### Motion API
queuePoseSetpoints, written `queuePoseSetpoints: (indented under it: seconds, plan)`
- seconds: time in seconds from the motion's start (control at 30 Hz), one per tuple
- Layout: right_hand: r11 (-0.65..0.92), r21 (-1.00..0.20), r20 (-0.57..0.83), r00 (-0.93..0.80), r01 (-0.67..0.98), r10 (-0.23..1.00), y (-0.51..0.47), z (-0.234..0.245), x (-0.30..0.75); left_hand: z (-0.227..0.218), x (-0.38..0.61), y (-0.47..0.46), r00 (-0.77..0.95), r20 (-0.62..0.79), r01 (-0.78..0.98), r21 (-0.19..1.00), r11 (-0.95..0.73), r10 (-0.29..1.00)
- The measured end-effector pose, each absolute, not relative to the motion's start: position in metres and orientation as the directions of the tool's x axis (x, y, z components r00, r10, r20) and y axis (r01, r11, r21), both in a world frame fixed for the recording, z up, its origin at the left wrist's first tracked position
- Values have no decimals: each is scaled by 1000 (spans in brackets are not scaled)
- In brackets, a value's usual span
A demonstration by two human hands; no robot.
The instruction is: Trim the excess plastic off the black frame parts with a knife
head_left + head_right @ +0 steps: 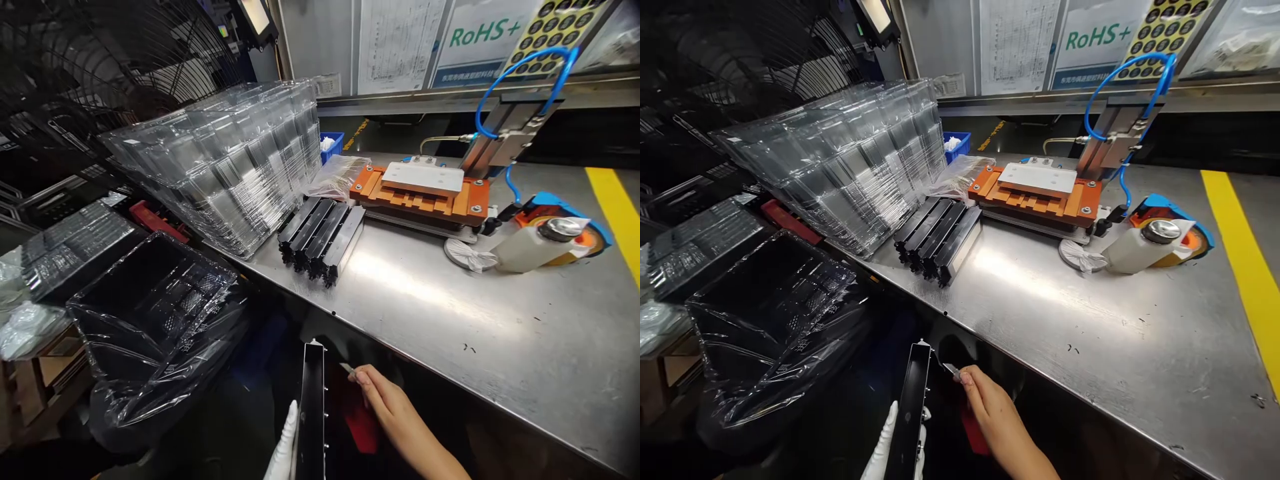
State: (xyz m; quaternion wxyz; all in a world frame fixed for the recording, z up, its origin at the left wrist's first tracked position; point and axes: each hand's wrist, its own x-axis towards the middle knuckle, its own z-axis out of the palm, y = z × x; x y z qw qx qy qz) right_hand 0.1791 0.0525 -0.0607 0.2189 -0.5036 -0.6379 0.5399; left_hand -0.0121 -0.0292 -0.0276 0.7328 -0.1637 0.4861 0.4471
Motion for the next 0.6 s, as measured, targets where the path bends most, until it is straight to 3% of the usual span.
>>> queuePoseSetpoints:
  seconds: [0.33,0.4,0.53,0.6]
  plan:
    - [149,-831,-209,-550,536,808,51,-36,174,-44,-15,-23,189,-847,-812,150,564,497]
    - [151,-844,-206,-571,515,795,52,-35,176,-45,-16,-24,194,-841,-818,145,557,505]
    - [73,-840,-210,-447,537,870,58,-35,176,-49,-17,-23,205,-827,-825,142,548,523]
    - [121,-823,-195,-475,556,858,56,-34,176,-50,-18,-21,207,-820,-828,144,542,534]
